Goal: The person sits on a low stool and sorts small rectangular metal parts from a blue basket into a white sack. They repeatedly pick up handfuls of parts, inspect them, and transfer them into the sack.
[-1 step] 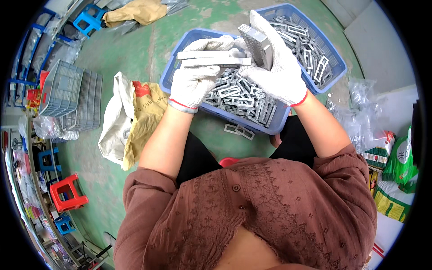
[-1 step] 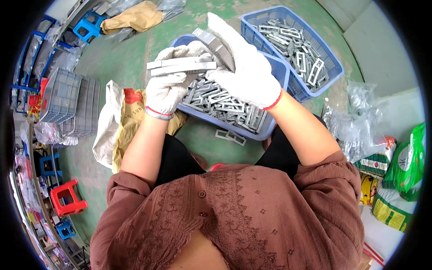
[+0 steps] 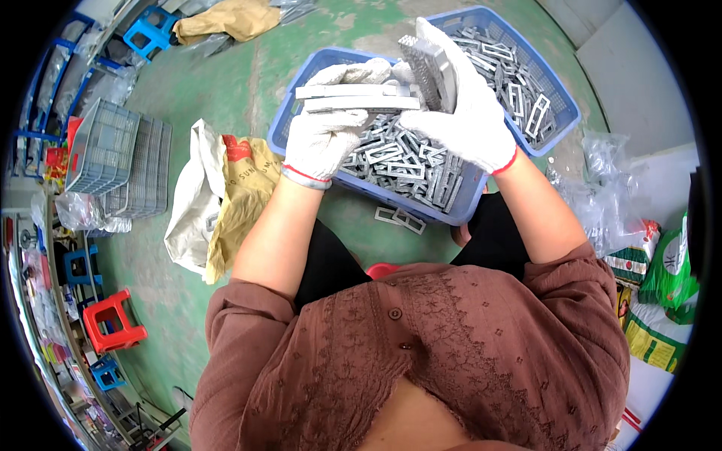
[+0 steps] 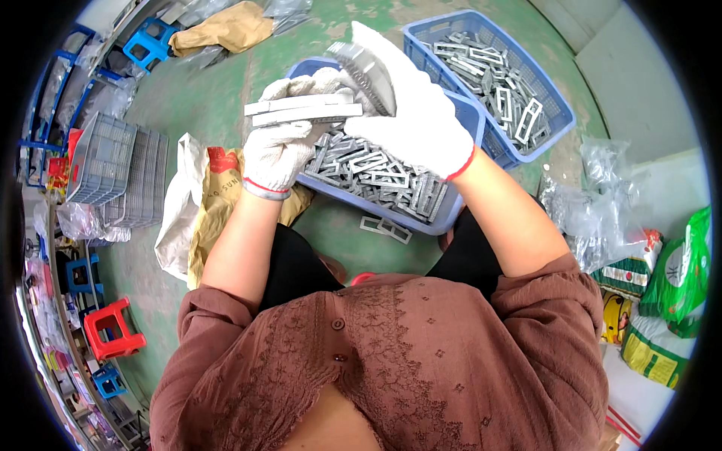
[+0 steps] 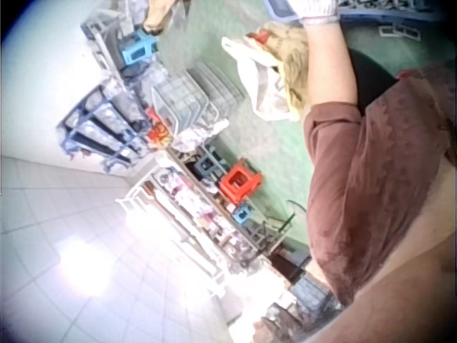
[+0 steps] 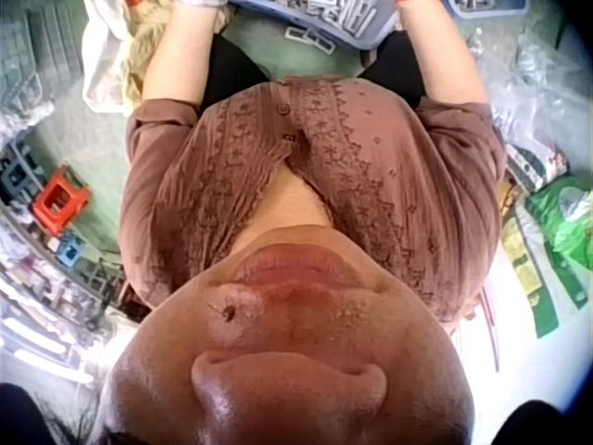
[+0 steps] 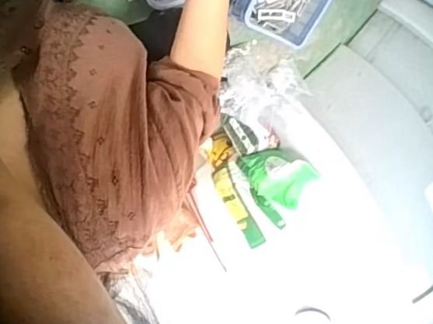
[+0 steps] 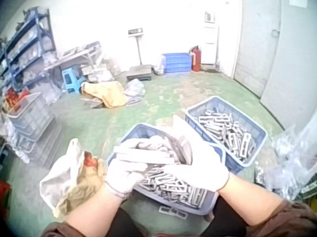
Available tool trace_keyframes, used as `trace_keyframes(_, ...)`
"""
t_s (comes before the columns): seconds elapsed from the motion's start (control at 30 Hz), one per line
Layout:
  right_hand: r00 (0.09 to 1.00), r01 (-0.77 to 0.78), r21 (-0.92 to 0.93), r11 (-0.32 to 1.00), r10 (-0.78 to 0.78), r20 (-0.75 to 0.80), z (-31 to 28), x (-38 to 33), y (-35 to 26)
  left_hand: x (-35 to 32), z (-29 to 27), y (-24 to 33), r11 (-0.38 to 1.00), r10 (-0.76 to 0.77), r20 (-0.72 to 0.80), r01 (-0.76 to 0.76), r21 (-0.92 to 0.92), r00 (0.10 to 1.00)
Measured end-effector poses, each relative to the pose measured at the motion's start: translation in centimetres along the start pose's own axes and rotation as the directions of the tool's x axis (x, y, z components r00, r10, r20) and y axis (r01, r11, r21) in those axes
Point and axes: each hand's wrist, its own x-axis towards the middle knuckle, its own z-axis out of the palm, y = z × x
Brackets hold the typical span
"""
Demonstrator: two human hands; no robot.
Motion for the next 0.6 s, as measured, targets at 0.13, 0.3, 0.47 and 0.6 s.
trace_keyframes(0.13,0.957,-0.286,0.284,0.915,0.290,0.028,-1.3,0.7,1.4,0.2,0.0,0.1,0.993,0.008,-0.095,-0.019,-0.116,0.995)
trace_keyframes(0.3,0.916,-0.399,0.622,0.674,0.261,0.305,-2.5,1.0,1.6,0.5,-0.1,0.3,0.995,-0.011,-0.066,0.005,-0.102,0.998)
trace_keyframes(0.47,0.879,-0.452,0.550,0.702,0.245,0.409,-3.3,1.0,0.4,0.5,-0.5,0.1,0.959,-0.097,-0.130,0.057,-0.279,0.987)
trace_keyframes(0.6,0.850,-0.481,0.302,0.823,0.354,0.390,-3.4,1.1,0.0,0.2,0.2,0.4,0.966,-0.149,-0.041,0.136,-0.219,0.988)
